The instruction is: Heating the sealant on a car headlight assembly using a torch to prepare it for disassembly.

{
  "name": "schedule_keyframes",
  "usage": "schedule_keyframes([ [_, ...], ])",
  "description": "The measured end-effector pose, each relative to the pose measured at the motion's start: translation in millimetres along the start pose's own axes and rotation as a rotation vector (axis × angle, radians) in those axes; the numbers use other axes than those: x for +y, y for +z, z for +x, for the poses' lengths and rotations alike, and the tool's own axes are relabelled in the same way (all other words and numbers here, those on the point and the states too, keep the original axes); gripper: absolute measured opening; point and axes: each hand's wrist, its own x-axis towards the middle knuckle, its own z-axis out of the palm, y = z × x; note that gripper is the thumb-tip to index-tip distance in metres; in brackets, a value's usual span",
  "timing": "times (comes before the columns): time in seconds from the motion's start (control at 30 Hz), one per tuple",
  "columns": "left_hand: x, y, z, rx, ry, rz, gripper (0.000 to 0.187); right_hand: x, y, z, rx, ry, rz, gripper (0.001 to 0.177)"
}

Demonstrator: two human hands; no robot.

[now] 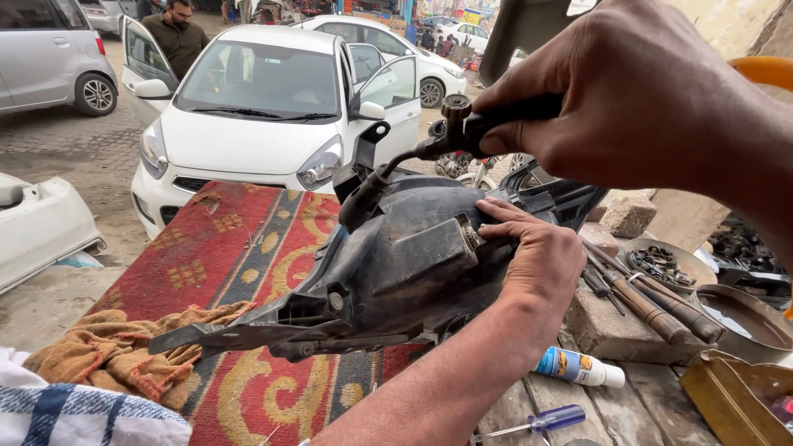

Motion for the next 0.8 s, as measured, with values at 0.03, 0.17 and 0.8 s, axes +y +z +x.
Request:
schedule_keyframes([
  [0.03, -1.5, -1.4, -0.3, -0.001, 0.0, 0.0, 0.044, 0.9, 1.3, -0.9, -0.001, -0.001, 0.001, 0.033],
  [0.17, -5.1, -1.6, -1.5, -0.002, 0.027, 0.018, 0.042, -3.8, 2.4, -4.3, 0.041, -0.125, 0.028, 0.03],
  [0.8, 5.6, 2.4, 2.4, -0.012, -0.018, -0.034, 0.045, 7.9, 1.2, -14.0, 0.094, -0.122, -0.087, 0.027],
])
